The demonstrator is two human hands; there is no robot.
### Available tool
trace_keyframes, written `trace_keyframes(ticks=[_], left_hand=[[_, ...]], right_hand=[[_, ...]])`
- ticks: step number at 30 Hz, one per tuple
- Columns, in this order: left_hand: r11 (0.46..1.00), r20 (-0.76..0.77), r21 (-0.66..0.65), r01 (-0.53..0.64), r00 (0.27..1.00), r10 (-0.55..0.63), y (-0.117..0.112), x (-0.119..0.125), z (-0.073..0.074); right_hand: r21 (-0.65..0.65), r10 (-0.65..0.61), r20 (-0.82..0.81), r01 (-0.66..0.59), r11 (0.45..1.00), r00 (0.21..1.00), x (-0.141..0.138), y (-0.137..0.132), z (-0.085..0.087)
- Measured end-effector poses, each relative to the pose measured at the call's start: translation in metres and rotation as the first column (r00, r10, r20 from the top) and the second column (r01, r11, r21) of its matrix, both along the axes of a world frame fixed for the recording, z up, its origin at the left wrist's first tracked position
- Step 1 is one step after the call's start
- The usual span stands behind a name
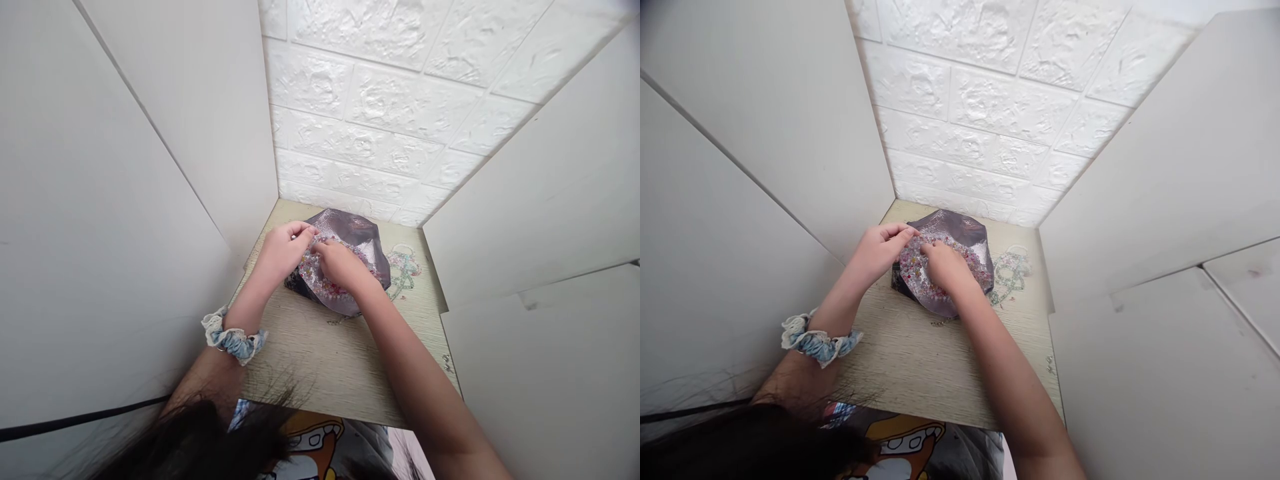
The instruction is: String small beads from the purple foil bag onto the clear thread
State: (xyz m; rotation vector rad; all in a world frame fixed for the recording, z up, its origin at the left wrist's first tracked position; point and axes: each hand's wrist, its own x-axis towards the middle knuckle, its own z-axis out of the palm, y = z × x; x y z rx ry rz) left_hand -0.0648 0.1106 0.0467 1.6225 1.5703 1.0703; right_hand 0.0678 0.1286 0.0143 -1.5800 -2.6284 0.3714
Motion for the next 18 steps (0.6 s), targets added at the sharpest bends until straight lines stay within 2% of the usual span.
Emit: trace_keyframes(ticks=[3, 10, 15, 18], left_hand=[[1.000, -0.049, 0.011, -0.019, 0.999, 0.019, -0.0002, -0.0013, 0.0005], [0.997, -0.154, 0.060, -0.046, 0.987, 0.054, 0.0009, -0.0044, -0.0007], [0.995, -0.185, 0.077, -0.057, 0.980, 0.070, 0.0017, -0.0054, -0.0030], [0.995, -0.180, 0.062, -0.084, 0.979, 0.093, 0.0023, -0.0069, -0.0031]], right_hand=[[-0.007, 0.027, 0.023, -0.027, 1.000, 0.999, -0.0012, 0.0005, -0.0030], [0.056, -0.058, 0.050, 0.056, 0.997, 0.997, 0.0023, -0.0006, 0.0008], [0.000, 0.012, 0.069, -0.012, 1.000, 0.998, 0.0026, 0.0004, -0.0003], [0.024, -0.013, 0.072, 0.012, 1.000, 0.997, -0.0008, 0.0008, -0.0017]])
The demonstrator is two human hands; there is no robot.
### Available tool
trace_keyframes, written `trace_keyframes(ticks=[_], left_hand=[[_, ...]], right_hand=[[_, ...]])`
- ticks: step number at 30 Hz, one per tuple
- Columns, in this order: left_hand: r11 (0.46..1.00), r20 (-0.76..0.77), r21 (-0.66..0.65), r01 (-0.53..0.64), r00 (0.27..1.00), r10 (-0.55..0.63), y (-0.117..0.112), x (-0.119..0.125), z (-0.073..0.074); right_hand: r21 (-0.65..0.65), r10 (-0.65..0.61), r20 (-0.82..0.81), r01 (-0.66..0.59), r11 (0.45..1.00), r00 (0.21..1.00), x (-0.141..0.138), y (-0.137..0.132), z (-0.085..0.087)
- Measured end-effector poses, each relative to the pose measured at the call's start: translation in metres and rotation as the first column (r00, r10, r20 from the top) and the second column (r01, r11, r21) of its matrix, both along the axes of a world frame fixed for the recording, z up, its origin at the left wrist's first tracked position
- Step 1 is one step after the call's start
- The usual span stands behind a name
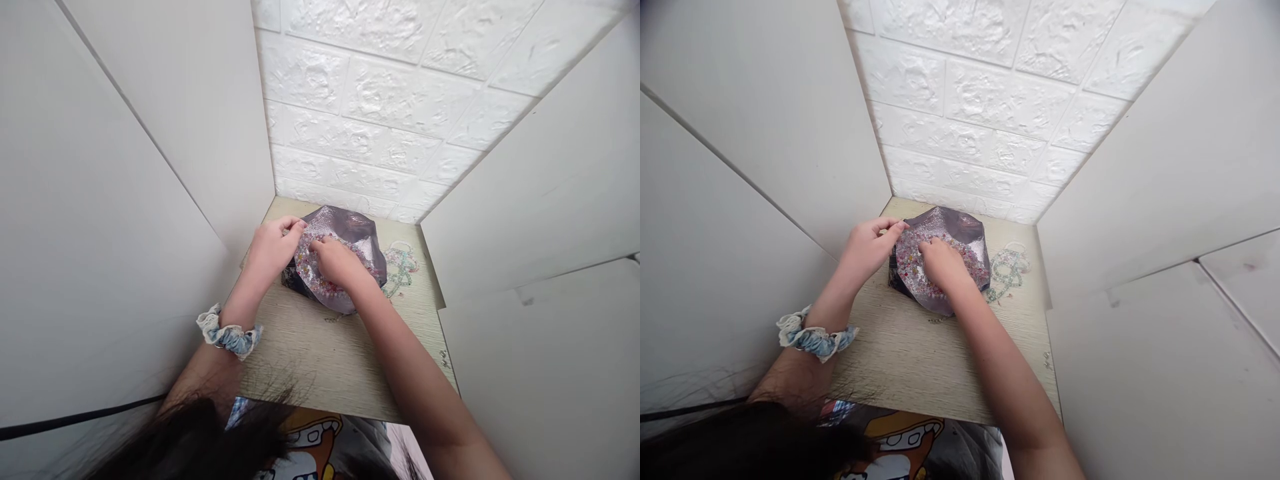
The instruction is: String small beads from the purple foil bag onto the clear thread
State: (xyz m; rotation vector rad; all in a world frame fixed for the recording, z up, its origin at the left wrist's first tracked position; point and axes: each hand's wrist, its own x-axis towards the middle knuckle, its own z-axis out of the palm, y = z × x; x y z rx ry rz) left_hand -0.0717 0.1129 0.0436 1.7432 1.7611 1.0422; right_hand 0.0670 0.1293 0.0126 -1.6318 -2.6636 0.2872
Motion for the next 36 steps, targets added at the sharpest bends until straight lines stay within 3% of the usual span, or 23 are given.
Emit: trace_keyframes(ticks=[6, 20, 24, 31, 36], left_hand=[[0.997, 0.091, 0.022, -0.077, 0.993, 0.075, 0.003, -0.003, 0.000], [0.998, 0.085, -0.023, -0.061, 0.994, 0.063, 0.003, -0.002, 0.003], [0.998, 0.050, -0.056, -0.025, 0.998, 0.028, 0.002, -0.001, 0.004], [0.997, -0.037, -0.076, 0.009, 0.999, -0.012, 0.002, -0.003, 0.001], [0.999, -0.048, -0.046, -0.001, 0.999, -0.001, 0.002, -0.003, 0.001]], right_hand=[[0.023, 0.060, -0.030, -0.059, 0.998, 0.998, -0.010, -0.003, 0.001], [0.130, 0.057, 0.010, -0.058, 0.990, 0.998, -0.020, -0.006, -0.001], [0.097, 0.003, 0.054, -0.008, 0.995, 0.999, -0.019, -0.008, 0.001], [-0.029, -0.121, 0.158, 0.127, 0.991, 0.980, 0.002, -0.009, 0.025], [-0.104, -0.137, 0.070, 0.143, 0.984, 0.988, 0.022, 0.003, 0.029]])
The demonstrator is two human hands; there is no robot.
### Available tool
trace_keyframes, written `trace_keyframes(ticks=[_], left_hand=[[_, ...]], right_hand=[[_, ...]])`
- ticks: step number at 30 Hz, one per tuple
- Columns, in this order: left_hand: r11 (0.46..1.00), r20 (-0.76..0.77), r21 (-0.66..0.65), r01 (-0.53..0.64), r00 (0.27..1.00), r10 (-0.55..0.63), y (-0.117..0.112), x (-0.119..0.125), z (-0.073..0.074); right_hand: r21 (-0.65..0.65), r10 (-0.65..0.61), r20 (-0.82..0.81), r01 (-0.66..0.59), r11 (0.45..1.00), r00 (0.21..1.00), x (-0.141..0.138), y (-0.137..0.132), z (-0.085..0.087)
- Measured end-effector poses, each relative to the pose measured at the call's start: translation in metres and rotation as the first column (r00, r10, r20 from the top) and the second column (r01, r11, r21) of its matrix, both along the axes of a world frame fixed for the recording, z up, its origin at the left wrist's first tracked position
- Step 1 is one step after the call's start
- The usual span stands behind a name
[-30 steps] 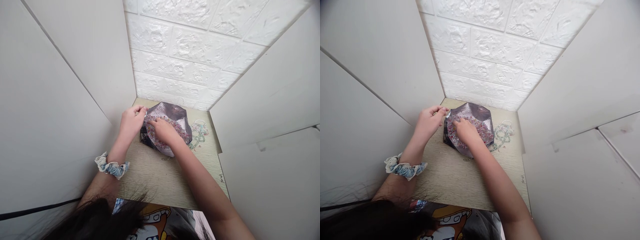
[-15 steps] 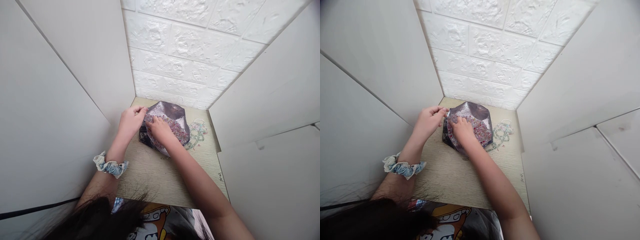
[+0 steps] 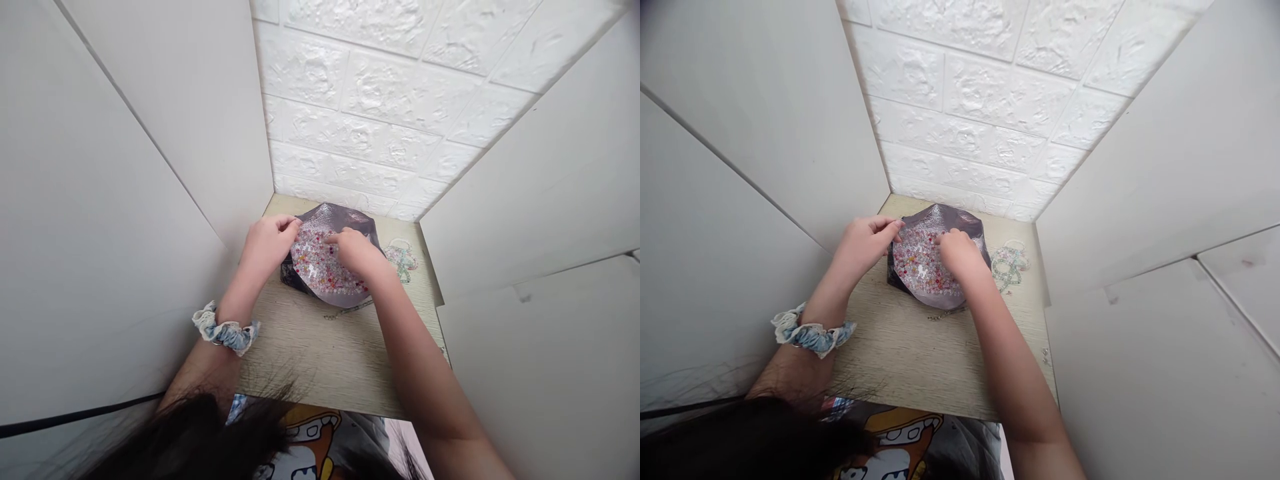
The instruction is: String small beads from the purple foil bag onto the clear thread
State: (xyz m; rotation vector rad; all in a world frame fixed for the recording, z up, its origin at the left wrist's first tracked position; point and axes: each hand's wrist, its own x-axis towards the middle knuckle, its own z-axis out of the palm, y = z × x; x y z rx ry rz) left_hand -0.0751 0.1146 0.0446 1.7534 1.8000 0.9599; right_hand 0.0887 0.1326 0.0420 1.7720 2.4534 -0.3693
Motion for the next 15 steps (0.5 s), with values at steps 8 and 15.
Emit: trace_keyframes(ticks=[8, 15], left_hand=[[0.998, -0.018, -0.003, -0.065, 0.998, 0.065, -0.002, 0.003, 0.003], [0.999, -0.016, -0.001, -0.048, 0.999, 0.048, -0.003, 0.004, 0.004]], right_hand=[[0.085, -0.017, -0.065, 0.022, 0.996, 0.998, 0.009, 0.008, -0.008], [0.080, 0.060, -0.080, -0.053, 0.995, 0.995, 0.003, 0.012, -0.023]])
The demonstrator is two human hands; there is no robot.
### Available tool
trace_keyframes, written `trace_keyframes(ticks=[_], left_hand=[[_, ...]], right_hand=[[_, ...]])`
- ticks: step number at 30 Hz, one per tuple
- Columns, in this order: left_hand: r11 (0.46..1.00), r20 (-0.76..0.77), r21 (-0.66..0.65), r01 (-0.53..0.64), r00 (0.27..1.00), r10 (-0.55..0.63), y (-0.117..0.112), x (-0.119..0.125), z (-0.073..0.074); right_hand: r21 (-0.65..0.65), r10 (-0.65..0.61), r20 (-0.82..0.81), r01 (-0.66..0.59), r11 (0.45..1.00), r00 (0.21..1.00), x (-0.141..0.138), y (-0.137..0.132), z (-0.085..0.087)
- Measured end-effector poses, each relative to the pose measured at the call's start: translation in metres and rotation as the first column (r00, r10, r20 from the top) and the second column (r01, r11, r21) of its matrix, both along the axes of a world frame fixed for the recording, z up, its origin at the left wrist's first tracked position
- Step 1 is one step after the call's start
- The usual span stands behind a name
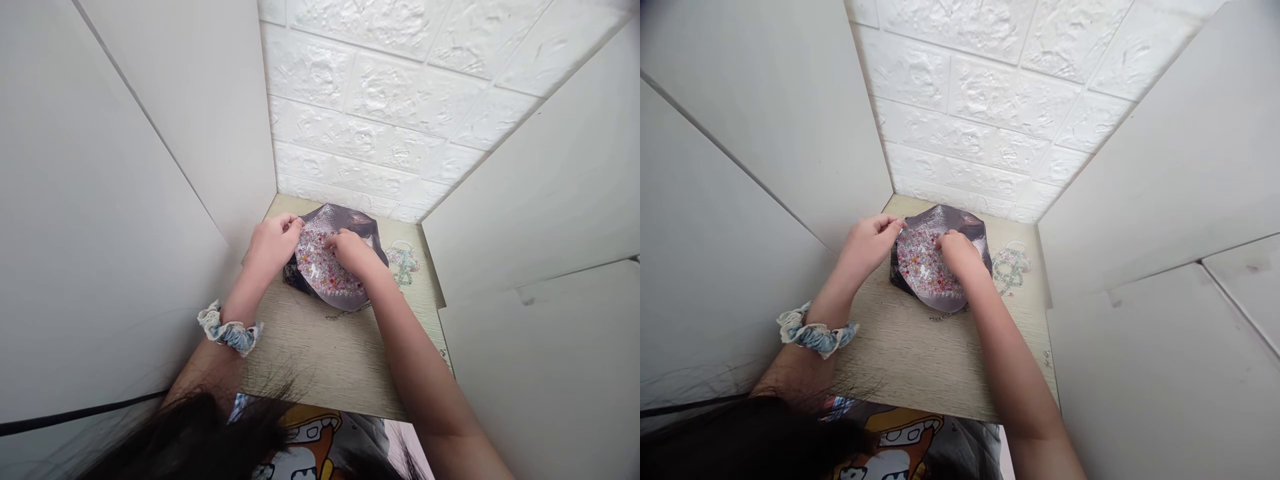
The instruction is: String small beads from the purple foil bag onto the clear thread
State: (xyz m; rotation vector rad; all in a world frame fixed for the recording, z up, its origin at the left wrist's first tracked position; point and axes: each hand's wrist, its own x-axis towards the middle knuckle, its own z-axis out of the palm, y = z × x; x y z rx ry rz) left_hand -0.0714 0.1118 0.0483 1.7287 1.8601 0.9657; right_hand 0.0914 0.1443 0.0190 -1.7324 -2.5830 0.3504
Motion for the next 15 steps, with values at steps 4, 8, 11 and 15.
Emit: trace_keyframes(ticks=[4, 8, 11, 15], left_hand=[[1.000, -0.015, 0.022, 0.018, 1.000, -0.018, 0.001, 0.000, -0.003], [0.999, -0.029, 0.035, 0.033, 0.999, -0.032, 0.002, -0.001, -0.005], [0.999, -0.040, 0.035, 0.035, 0.999, -0.034, 0.002, -0.001, -0.006], [0.999, -0.054, 0.028, 0.043, 0.998, -0.042, 0.002, -0.002, -0.006]], right_hand=[[0.005, -0.024, 0.056, 0.024, 1.000, 0.998, 0.000, -0.002, 0.004], [0.018, -0.047, 0.069, 0.045, 0.999, 0.997, 0.003, -0.002, 0.006], [-0.036, -0.035, 0.082, 0.038, 0.999, 0.996, 0.005, -0.001, 0.007], [-0.194, -0.063, 0.165, 0.095, 0.976, 0.984, 0.005, -0.003, 0.017]])
